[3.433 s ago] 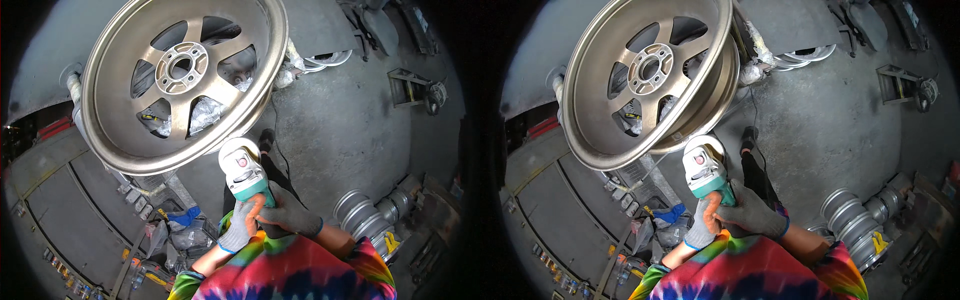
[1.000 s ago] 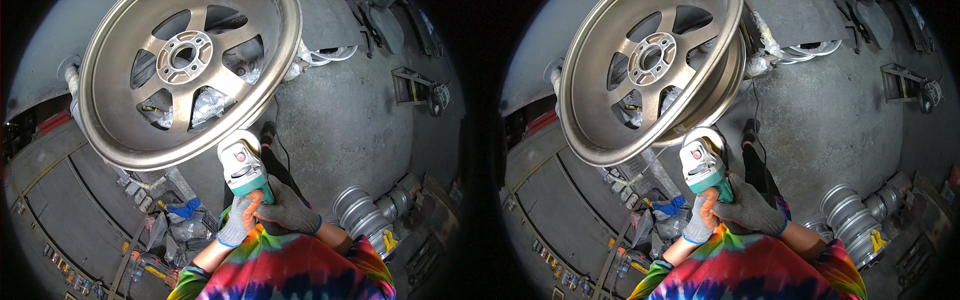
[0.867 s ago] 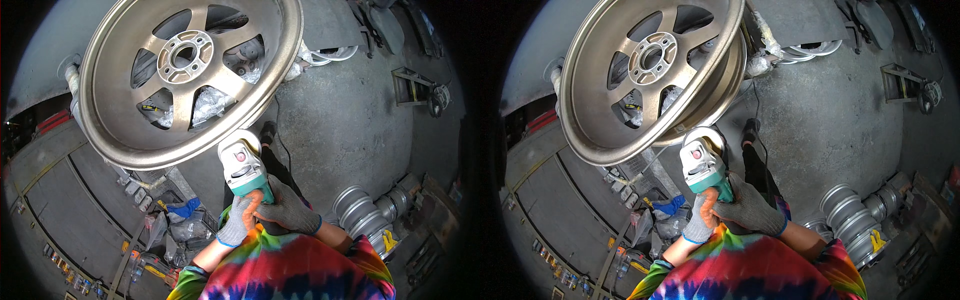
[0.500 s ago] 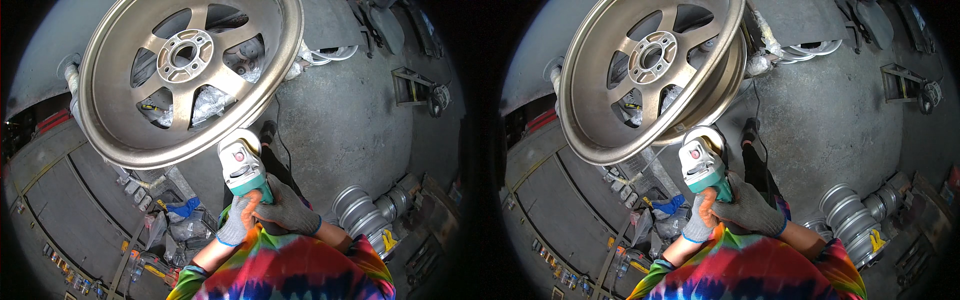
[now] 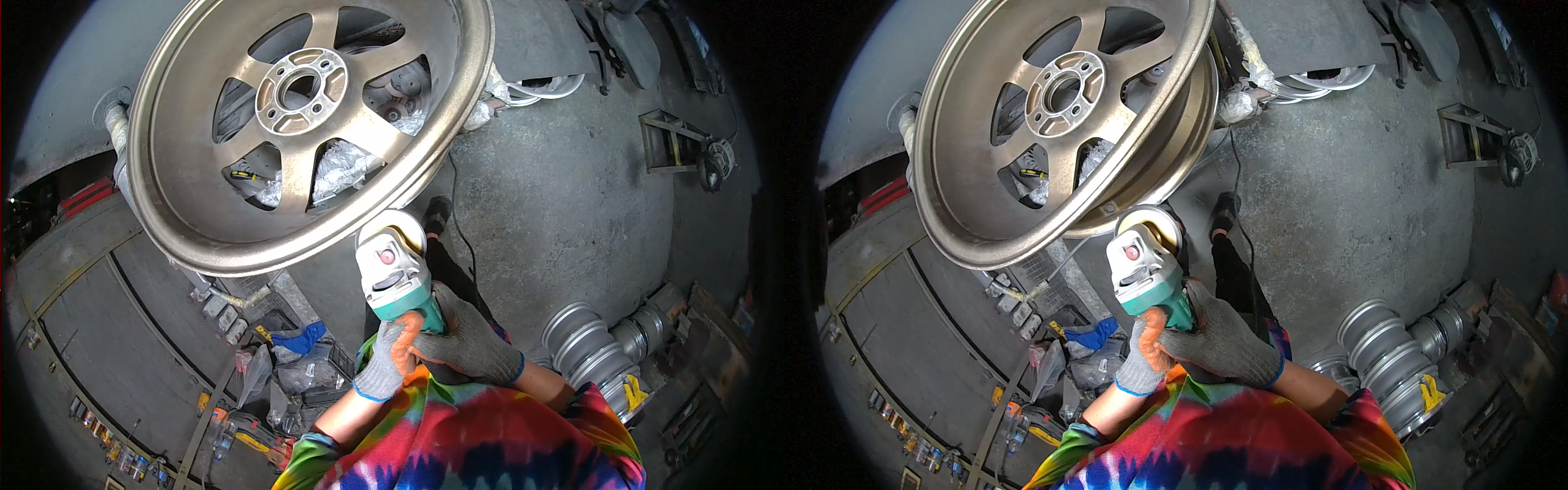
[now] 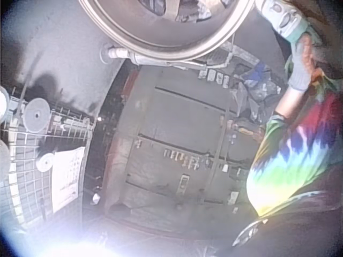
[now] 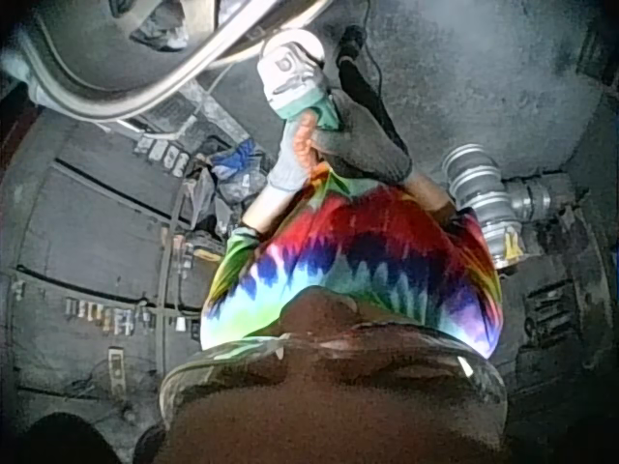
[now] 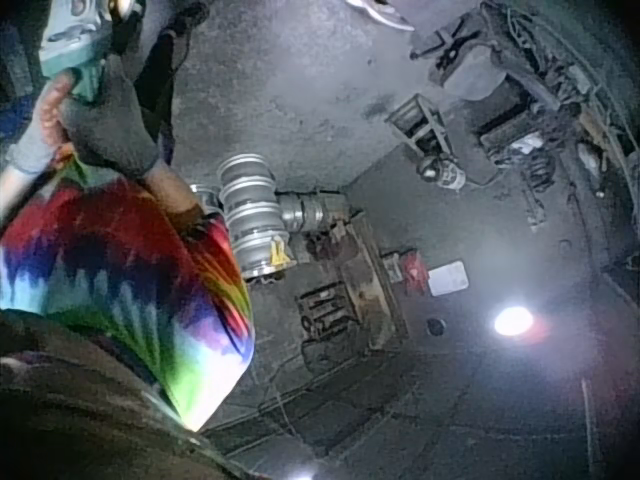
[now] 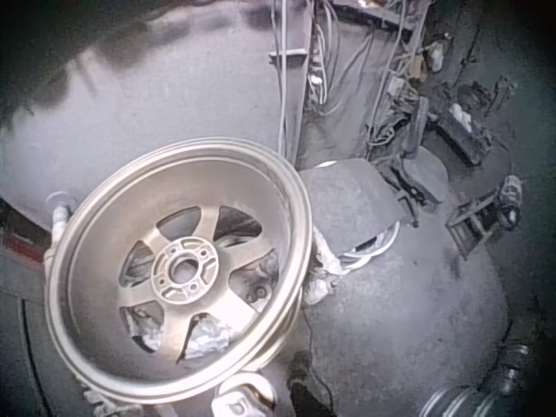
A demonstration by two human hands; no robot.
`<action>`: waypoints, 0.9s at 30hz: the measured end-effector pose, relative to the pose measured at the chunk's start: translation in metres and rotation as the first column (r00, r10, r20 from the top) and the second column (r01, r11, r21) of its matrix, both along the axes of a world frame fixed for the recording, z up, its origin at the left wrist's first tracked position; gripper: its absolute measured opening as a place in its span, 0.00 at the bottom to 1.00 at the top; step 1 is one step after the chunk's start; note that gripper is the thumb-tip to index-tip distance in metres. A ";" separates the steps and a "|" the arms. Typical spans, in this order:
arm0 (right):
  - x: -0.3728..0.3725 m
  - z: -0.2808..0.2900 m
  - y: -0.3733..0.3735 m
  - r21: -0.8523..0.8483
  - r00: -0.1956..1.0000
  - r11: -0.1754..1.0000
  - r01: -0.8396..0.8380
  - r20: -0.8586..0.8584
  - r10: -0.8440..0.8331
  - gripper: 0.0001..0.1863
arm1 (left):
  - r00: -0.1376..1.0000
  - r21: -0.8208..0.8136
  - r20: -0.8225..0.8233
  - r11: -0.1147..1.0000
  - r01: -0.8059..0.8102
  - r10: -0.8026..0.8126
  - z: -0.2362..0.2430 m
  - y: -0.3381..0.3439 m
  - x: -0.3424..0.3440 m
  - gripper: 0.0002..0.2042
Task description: The person uses an angle grinder to grind the surfaces of a car wheel rim. They move the tool along the rim's edge and spokes, then lift and turn the rim to access different parts.
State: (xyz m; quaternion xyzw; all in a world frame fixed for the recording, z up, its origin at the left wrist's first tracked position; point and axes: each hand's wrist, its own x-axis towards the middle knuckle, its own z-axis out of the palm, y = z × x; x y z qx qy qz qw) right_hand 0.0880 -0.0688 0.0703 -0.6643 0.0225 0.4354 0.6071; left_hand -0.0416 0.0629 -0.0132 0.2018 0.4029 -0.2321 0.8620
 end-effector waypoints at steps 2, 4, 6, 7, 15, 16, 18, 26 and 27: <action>0.001 0.001 0.000 -0.005 1.000 1.000 -0.001 -0.011 0.001 0.26 | 1.000 -0.005 -0.001 1.000 -0.005 0.005 -0.001 -0.001 0.001 0.12; 0.001 0.002 0.001 -0.007 1.000 1.000 0.024 0.007 -0.024 0.26 | 1.000 -0.008 0.000 1.000 -0.004 0.004 -0.002 -0.001 0.001 0.12; -0.002 -0.001 -0.001 -0.020 1.000 1.000 0.006 0.017 -0.006 0.27 | 1.000 -0.012 -0.001 1.000 -0.008 0.008 -0.002 -0.001 0.000 0.12; -0.003 -0.003 -0.001 -0.033 1.000 0.999 -0.011 0.027 0.012 0.27 | 1.000 -0.016 -0.001 1.000 -0.012 0.012 -0.002 -0.002 0.000 0.12; 0.000 -0.001 -0.002 -0.025 0.999 1.000 -0.003 0.053 0.005 0.29 | 1.000 -0.025 0.003 0.999 -0.027 0.028 -0.006 -0.003 0.002 0.12; 0.002 0.000 -0.002 -0.020 0.999 1.000 -0.009 0.046 0.010 0.29 | 1.000 -0.030 0.004 0.999 -0.031 0.031 -0.005 -0.003 0.002 0.12; 0.002 0.000 -0.003 -0.006 1.000 1.000 -0.001 0.030 0.002 0.29 | 0.999 -0.031 0.003 0.999 -0.036 0.036 -0.005 -0.003 0.001 0.12; -0.001 -0.005 -0.002 0.015 0.999 0.999 0.029 0.043 -0.029 0.28 | 0.997 -0.061 0.005 0.995 -0.080 0.080 -0.006 -0.003 -0.004 0.12; -0.002 -0.005 -0.002 0.034 0.999 0.999 0.041 0.014 -0.041 0.27 | 0.996 -0.065 0.009 0.994 -0.087 0.088 -0.006 -0.003 -0.004 0.12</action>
